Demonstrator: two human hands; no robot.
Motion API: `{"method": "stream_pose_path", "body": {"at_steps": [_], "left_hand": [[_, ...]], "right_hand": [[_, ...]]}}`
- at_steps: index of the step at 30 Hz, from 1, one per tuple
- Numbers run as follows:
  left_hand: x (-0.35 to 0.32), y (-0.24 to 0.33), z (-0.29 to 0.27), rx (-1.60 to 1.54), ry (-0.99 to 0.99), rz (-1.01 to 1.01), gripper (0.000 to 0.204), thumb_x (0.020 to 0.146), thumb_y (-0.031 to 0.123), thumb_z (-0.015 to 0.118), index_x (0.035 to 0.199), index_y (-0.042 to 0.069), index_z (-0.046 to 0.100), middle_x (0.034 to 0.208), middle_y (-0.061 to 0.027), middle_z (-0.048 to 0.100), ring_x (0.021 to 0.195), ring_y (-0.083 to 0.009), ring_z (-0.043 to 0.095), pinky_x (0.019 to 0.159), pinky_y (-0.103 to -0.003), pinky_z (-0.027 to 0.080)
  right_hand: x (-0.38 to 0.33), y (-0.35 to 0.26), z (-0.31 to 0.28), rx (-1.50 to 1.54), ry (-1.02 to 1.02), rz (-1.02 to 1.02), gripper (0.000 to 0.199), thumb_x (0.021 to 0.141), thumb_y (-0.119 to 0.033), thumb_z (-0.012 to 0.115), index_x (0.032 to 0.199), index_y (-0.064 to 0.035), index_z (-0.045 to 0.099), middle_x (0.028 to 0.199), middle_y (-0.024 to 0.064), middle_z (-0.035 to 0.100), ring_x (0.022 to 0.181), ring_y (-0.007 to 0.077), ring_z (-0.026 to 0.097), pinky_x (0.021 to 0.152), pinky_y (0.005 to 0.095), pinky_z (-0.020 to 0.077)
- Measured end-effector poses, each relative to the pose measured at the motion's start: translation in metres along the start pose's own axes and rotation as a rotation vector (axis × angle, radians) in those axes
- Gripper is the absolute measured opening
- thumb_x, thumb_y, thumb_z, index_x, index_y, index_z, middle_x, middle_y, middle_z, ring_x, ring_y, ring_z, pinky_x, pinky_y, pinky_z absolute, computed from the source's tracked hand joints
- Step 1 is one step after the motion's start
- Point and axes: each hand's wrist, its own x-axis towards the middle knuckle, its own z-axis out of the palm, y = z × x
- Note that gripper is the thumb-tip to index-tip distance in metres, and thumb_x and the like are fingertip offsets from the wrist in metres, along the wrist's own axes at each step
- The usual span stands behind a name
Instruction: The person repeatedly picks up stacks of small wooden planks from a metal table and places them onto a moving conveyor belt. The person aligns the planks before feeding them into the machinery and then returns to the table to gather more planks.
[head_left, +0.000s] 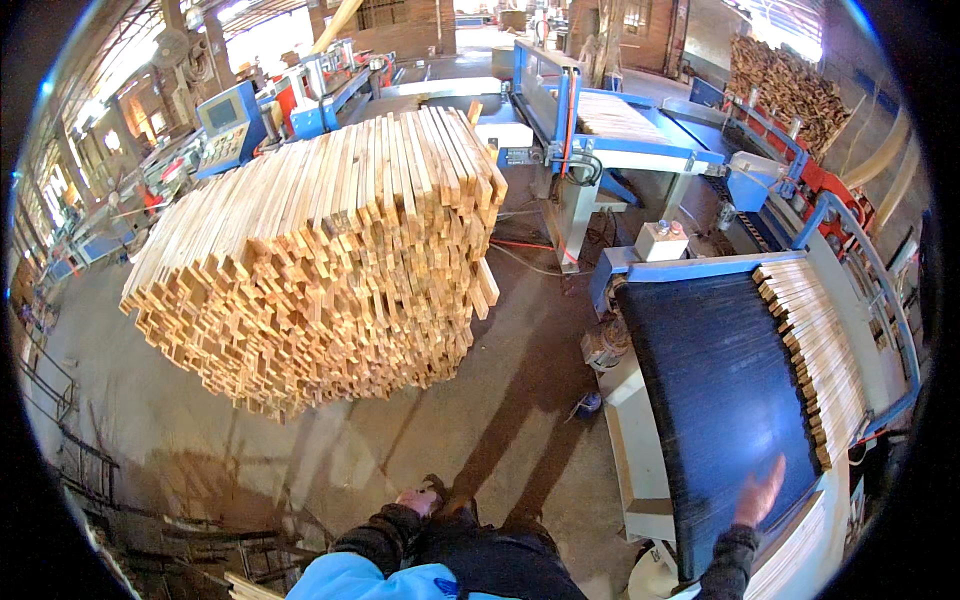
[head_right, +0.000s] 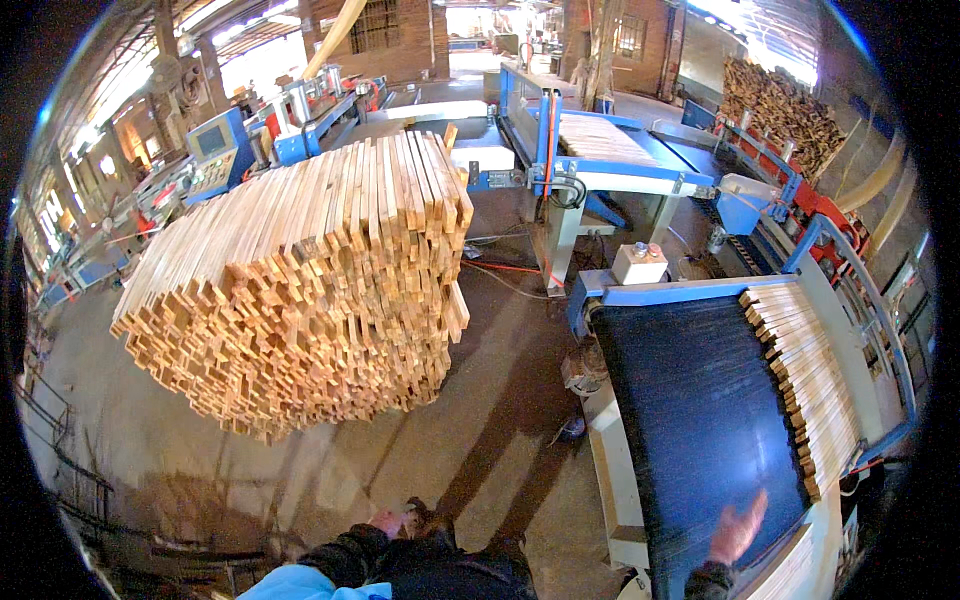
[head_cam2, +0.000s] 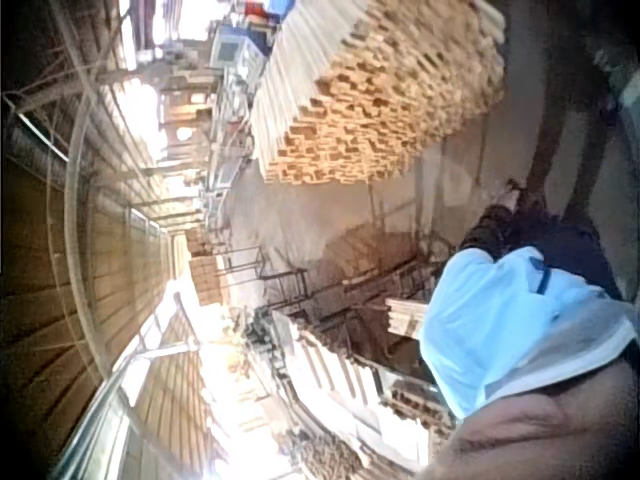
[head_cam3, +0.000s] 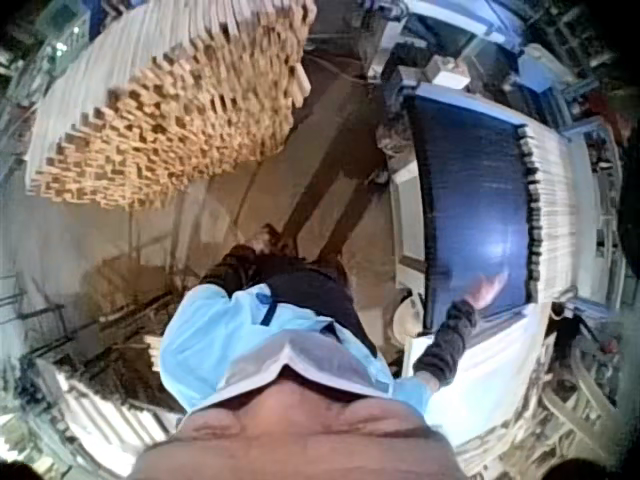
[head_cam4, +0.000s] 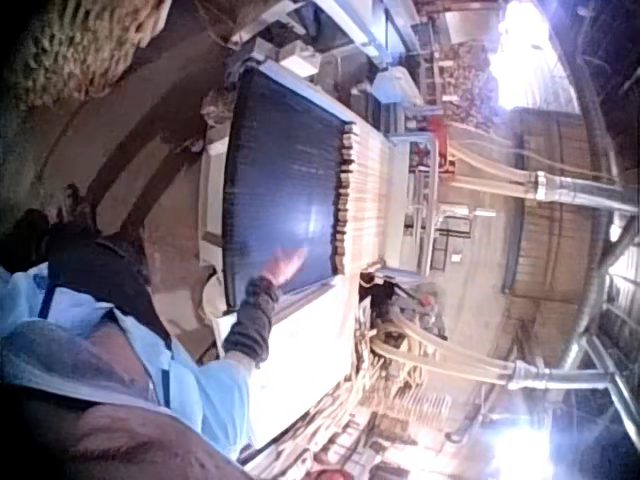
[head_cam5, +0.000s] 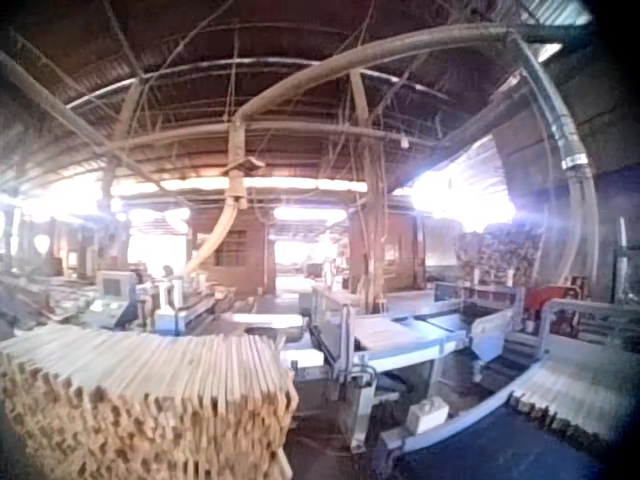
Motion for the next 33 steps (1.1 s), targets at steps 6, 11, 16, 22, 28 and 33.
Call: {"method": "stream_pose_path", "body": {"at_steps": [6,11,16,22,28,33], "left_hand": [[-0.006,-0.058,-0.104,-0.496,0.538,0.014,0.048,0.105,0.021,0.066,0.147,0.000,0.054,0.146,-0.0209,0.064,0.137,-0.0316,0.059,0.112,-0.042,0.049],[-0.044,0.023,-0.280,-1.285,0.865,0.461,0.087,0.100,0.009,0.076,0.171,-0.002,0.026,0.177,-0.0213,0.029,0.161,-0.0309,0.033,0.130,-0.041,0.033],[-0.095,0.080,-0.418,-0.869,1.075,0.581,0.091,0.102,0.023,0.079,0.172,0.000,0.024,0.176,-0.0223,0.030,0.163,-0.0319,0.029,0.130,-0.045,0.032],[-0.083,0.118,-0.495,-0.824,1.300,0.532,0.093,0.098,0.012,0.081,0.171,-0.001,0.025,0.174,-0.0246,0.032,0.162,-0.0333,0.029,0.130,-0.047,0.032],[-0.030,0.111,-0.527,-0.712,1.616,0.428,0.094,0.088,0.009,0.087,0.166,0.002,0.036,0.156,-0.0200,0.044,0.147,-0.0329,0.044,0.127,-0.046,0.037],[-0.043,0.129,-0.545,-0.597,1.539,0.137,0.102,0.085,0.025,0.092,0.165,-0.002,0.035,0.155,-0.0237,0.041,0.143,-0.0378,0.046,0.123,-0.046,0.039]], "right_hand": [[-0.037,-0.267,0.142,0.733,-0.530,-0.048,0.077,0.097,-0.002,0.070,0.167,0.0023,0.037,0.169,0.0205,0.046,0.158,0.0280,0.041,0.130,0.0387,0.0328],[-0.084,-0.442,0.187,0.675,-0.865,-0.148,0.084,0.097,-0.007,0.074,0.171,-0.0035,0.033,0.165,0.0187,0.051,0.146,0.0240,0.053,0.122,0.0352,0.0409],[-0.083,-0.542,0.228,0.718,-0.941,-0.259,0.084,0.099,-0.011,0.075,0.171,-0.0055,0.033,0.156,0.0164,0.058,0.132,0.0216,0.060,0.115,0.0332,0.0465],[-0.022,-0.639,0.257,0.908,-0.900,-0.282,0.080,0.103,-0.015,0.073,0.170,-0.0001,0.033,0.154,0.0191,0.060,0.135,0.0250,0.060,0.115,0.0371,0.0476],[0.062,-0.689,0.337,0.978,-0.964,-0.359,0.070,0.106,-0.025,0.074,0.162,0.0062,0.045,0.148,0.0185,0.065,0.134,0.0220,0.062,0.113,0.0335,0.0480],[0.096,-0.731,0.369,1.018,-0.963,-0.373,0.055,0.109,-0.036,0.069,0.147,0.0017,0.063,0.129,0.0077,0.075,0.116,0.0180,0.067,0.106,0.0322,0.0507]]}}
